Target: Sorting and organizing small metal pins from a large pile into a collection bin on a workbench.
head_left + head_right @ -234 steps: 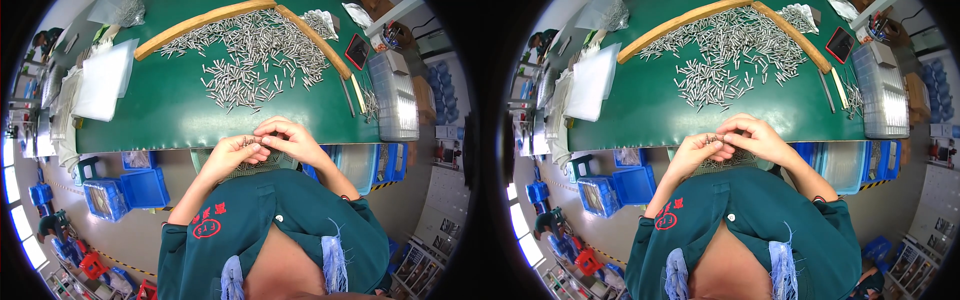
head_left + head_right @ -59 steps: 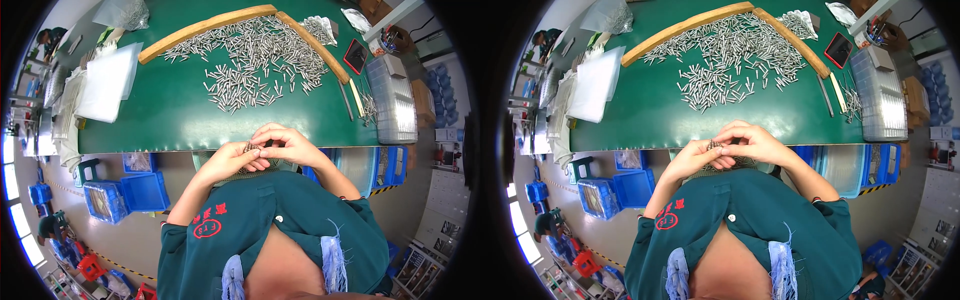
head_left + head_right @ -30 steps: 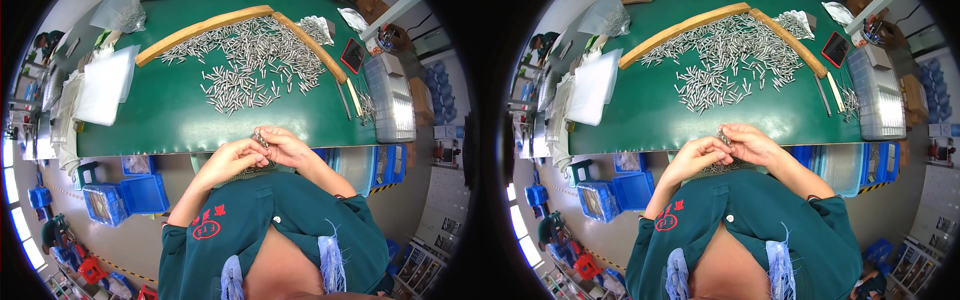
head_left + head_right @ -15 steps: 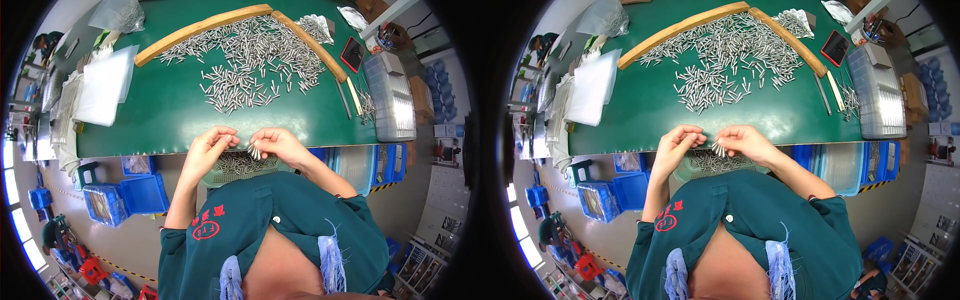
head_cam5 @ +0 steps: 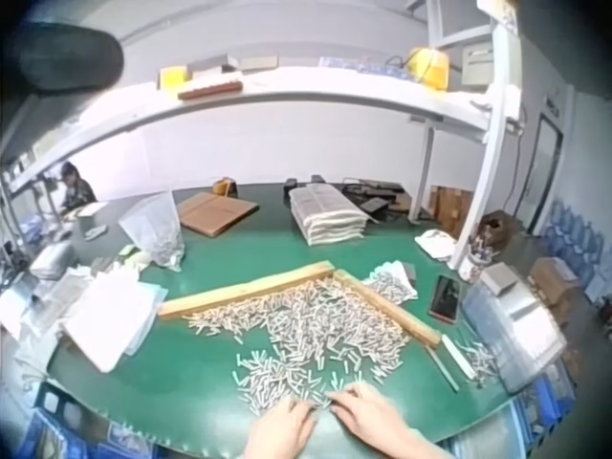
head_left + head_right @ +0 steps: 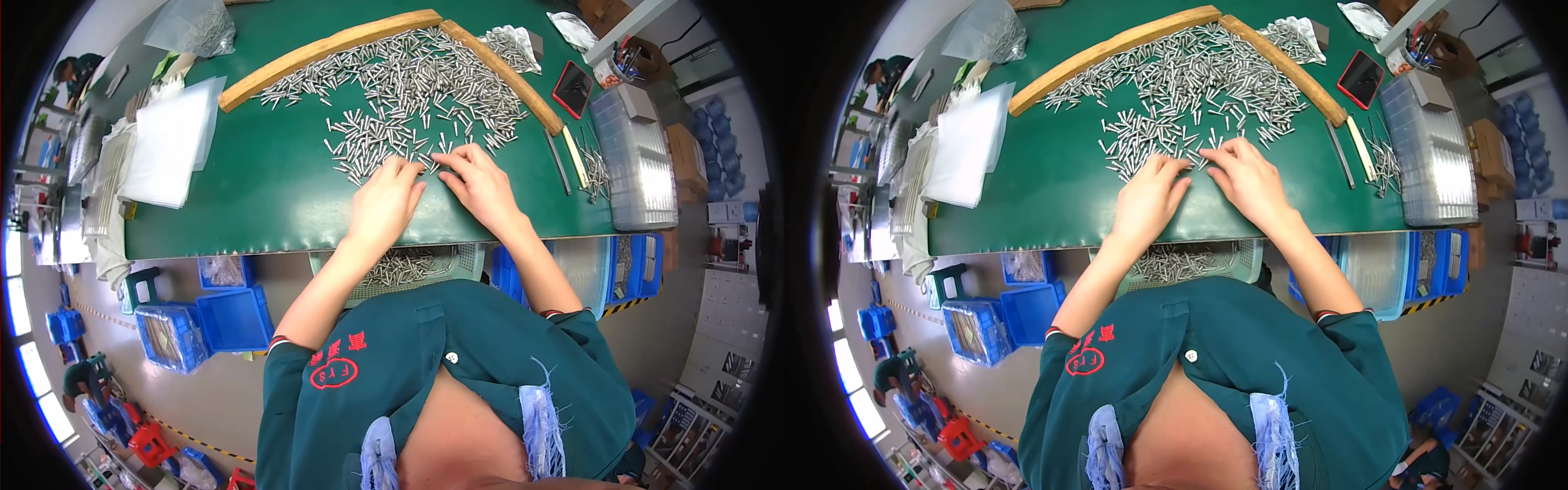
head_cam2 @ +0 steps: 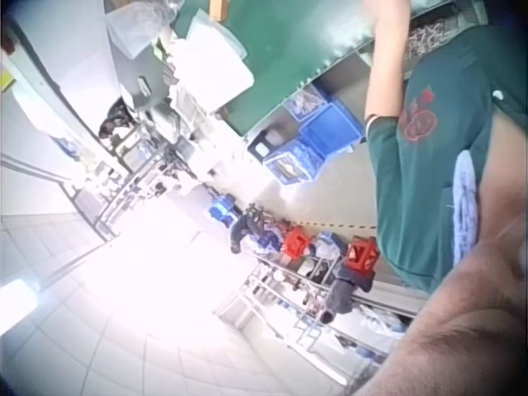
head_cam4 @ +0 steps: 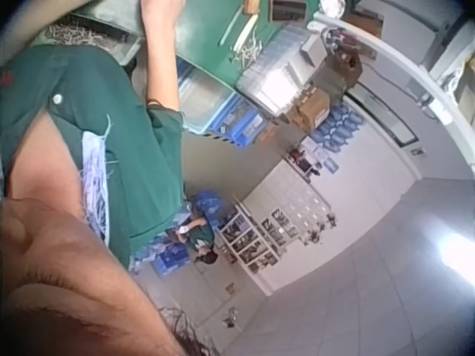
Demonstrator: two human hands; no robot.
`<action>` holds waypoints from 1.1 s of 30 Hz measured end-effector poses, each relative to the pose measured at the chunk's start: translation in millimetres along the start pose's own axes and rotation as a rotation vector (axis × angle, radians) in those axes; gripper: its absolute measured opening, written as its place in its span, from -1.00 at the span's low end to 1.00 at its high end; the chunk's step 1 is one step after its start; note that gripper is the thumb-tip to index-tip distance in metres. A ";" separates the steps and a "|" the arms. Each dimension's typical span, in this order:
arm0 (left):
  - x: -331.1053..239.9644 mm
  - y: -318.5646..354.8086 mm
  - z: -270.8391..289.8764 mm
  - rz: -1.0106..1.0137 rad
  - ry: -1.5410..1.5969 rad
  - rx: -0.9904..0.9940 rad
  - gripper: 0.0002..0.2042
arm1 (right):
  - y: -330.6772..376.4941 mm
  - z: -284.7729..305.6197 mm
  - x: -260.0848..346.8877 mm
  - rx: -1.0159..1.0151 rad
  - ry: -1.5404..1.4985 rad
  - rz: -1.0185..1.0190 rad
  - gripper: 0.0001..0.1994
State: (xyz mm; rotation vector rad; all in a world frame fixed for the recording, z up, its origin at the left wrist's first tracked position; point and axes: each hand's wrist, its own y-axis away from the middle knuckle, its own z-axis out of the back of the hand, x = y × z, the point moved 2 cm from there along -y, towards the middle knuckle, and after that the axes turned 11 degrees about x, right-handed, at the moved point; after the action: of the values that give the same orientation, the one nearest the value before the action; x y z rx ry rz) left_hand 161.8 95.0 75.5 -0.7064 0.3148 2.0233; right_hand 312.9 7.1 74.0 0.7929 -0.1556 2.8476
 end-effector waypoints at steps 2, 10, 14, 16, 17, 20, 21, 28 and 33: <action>-2.8 -12.5 -7.3 -0.017 -0.074 -0.049 -0.69 | -1.5 -1.1 1.3 -0.018 0.022 0.041 -0.81; 7.7 12.8 2.4 -0.051 -0.121 0.020 -0.73 | 17.3 -1.9 9.3 0.089 -0.021 0.156 -0.89; 3.1 20.6 5.5 -0.071 -0.085 0.014 -0.73 | 24.1 -5.1 15.6 0.087 -0.012 0.130 -0.87; 3.6 23.1 4.0 -0.083 -0.066 -0.002 -0.74 | 26.0 -8.9 21.7 0.079 -0.012 0.125 -0.87; 6.1 24.2 0.7 -0.080 -0.086 -0.006 -0.73 | 26.4 -10.6 23.8 0.071 -0.011 0.115 -0.86; 5.6 31.4 -2.0 -0.057 -0.097 0.002 -0.74 | 24.8 -17.8 26.8 0.048 0.012 0.109 -0.83; 4.9 34.5 -2.1 -0.035 -0.088 0.016 -0.75 | 24.3 -19.7 26.9 0.042 0.023 0.103 -0.81; 10.1 45.5 5.5 -0.132 -0.018 0.038 -0.77 | 17.2 -16.6 35.8 -0.001 0.020 0.118 -0.82; 14.9 49.8 13.6 -0.076 -0.031 0.053 -0.78 | 10.1 -21.7 34.6 0.112 0.006 0.191 -0.83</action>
State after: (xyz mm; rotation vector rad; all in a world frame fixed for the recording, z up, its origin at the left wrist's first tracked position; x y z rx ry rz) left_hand 108.9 85.7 74.6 -0.6440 0.3177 1.9448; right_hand 270.9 5.5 72.9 0.8321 -0.0746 3.0611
